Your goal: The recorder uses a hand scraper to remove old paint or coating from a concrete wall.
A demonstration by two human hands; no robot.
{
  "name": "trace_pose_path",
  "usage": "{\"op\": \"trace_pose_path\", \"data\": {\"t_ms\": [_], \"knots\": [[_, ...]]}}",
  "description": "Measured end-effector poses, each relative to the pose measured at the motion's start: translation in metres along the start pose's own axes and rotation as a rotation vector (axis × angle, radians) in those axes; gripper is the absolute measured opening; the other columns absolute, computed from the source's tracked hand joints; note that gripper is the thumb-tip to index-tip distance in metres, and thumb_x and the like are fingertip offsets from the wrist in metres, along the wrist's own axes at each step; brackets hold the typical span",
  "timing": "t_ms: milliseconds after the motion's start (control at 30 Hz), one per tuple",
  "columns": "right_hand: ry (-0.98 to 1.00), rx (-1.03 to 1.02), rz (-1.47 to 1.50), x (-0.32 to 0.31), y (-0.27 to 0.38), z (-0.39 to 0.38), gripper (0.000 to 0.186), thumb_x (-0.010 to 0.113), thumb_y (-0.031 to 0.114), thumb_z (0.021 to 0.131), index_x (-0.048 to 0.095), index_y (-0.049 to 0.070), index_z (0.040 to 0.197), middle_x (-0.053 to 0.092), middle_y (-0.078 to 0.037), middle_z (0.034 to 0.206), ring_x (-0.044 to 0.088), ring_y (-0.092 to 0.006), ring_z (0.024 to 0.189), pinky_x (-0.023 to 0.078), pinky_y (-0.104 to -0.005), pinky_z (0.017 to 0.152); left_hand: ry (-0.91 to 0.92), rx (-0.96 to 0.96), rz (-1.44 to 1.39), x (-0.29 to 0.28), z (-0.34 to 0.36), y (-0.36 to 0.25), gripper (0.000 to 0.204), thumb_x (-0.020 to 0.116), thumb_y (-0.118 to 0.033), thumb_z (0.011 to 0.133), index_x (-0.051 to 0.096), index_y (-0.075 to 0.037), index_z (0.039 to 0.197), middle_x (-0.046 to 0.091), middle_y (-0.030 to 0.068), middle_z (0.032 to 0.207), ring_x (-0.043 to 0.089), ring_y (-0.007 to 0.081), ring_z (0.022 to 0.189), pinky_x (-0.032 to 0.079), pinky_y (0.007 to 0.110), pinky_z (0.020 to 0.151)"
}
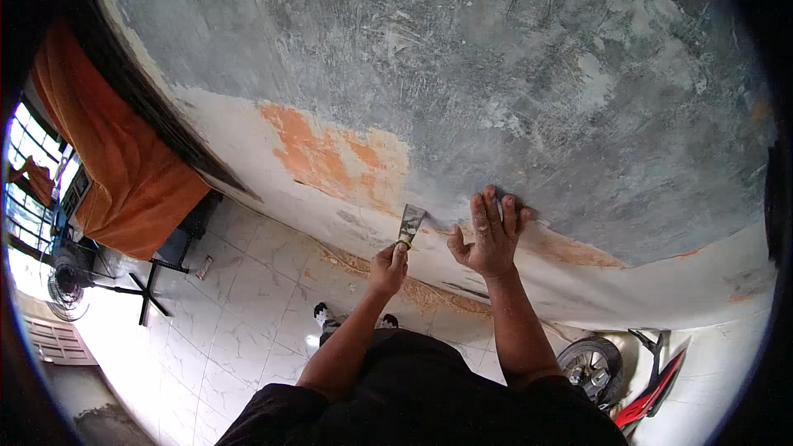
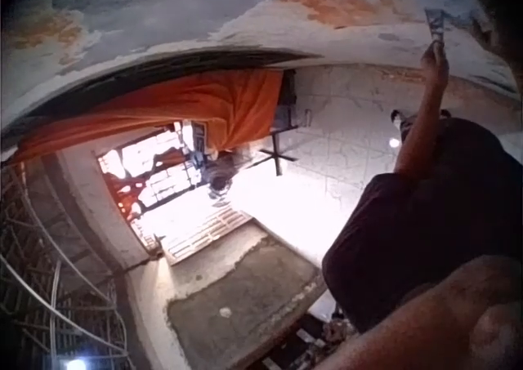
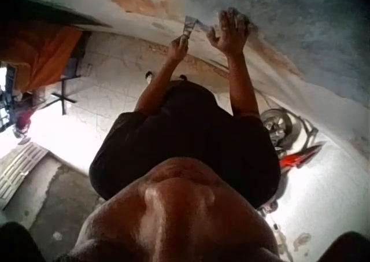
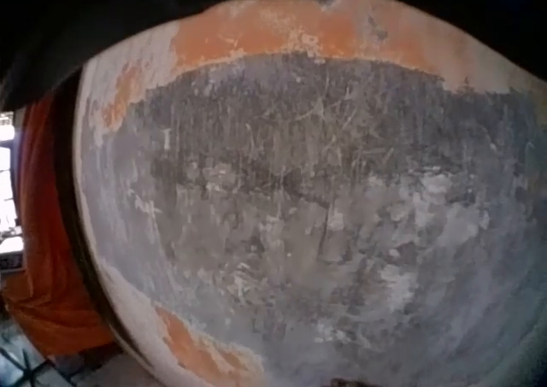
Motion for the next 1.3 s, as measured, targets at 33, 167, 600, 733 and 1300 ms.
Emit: {"op": "trace_pose_path", "data": {"t_ms": [33, 167, 600, 733, 1300], "knots": [[-0.003, -0.009, 0.005, 0.001, 0.0, 0.0, 0.062, 0.055, 0.036, 0.079, 0.044, 0.004, 0.131, 0.039, -0.014, 0.139, 0.016, -0.03, 0.138, 0.001, -0.049, 0.11, -0.033, 0.01, -0.011, -0.001, 0.0, 0.005, 0.032, 0.047, -0.028, 0.096, 0.05, -0.005, 0.075, 0.039, -0.0059, 0.057, 0.036, 0.0034, 0.048, 0.031, 0.022, 0.043], [0.0, -0.003, -0.008, 0.0, -0.006, -0.003, 0.062, 0.054, 0.036, 0.08, 0.043, 0.005, 0.132, 0.039, -0.014, 0.14, 0.016, -0.0297, 0.138, 0.001, -0.0487, 0.11, -0.002, 0.179, 0.134, 0.031, -0.004, -0.041, 0.032, 0.047, -0.027, 0.096, 0.052, -0.002, 0.076, 0.042, -0.0055, 0.057, 0.037, 0.0041, 0.048, 0.031, 0.023, 0.043], [-0.008, -0.005, -0.003, 0.001, -0.003, -0.001, 0.061, 0.052, 0.037, 0.081, 0.043, 0.005, 0.132, 0.039, -0.014, 0.139, 0.015, -0.0297, 0.138, 0.001, -0.0491, 0.11, 0.049, 0.135, 0.043, 0.029, 0.0, -0.022, 0.032, 0.044, -0.029, 0.097, 0.05, -0.004, 0.078, 0.04, -0.0042, 0.058, 0.037, 0.0046, 0.048, 0.032, 0.023, 0.043], [0.009, -0.013, -0.01, 0.0, 0.0, 0.0, 0.062, 0.053, 0.037, 0.08, 0.044, 0.004, 0.131, 0.04, -0.015, 0.138, 0.016, -0.0309, 0.138, 0.001, -0.0499, 0.11, -0.039, 0.001, 0.052, 0.011, -0.007, 0.008, 0.031, 0.045, -0.03, 0.096, 0.052, -0.004, 0.081, 0.038, -0.0059, 0.059, 0.035, 0.0033, 0.048, 0.029, 0.021, 0.042], [0.007, -0.009, -0.012, 0.0, -0.005, -0.001, 0.062, 0.052, 0.037, 0.081, 0.043, 0.004, 0.132, 0.038, -0.015, 0.14, 0.015, -0.0303, 0.138, 0.0, -0.0506, 0.11, 0.065, 0.197, 0.114, 0.04, -0.007, -0.061, 0.031, 0.046, -0.03, 0.096, 0.05, -0.004, 0.079, 0.039, -0.0058, 0.059, 0.036, 0.0033, 0.05, 0.031, 0.022, 0.044]]}}
Point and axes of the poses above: each hand's wrist, its own z-axis towards the middle knuckle, its own x-axis out of the palm, y = z × x, the point moved 1 cm from there along z, towards the middle knuckle
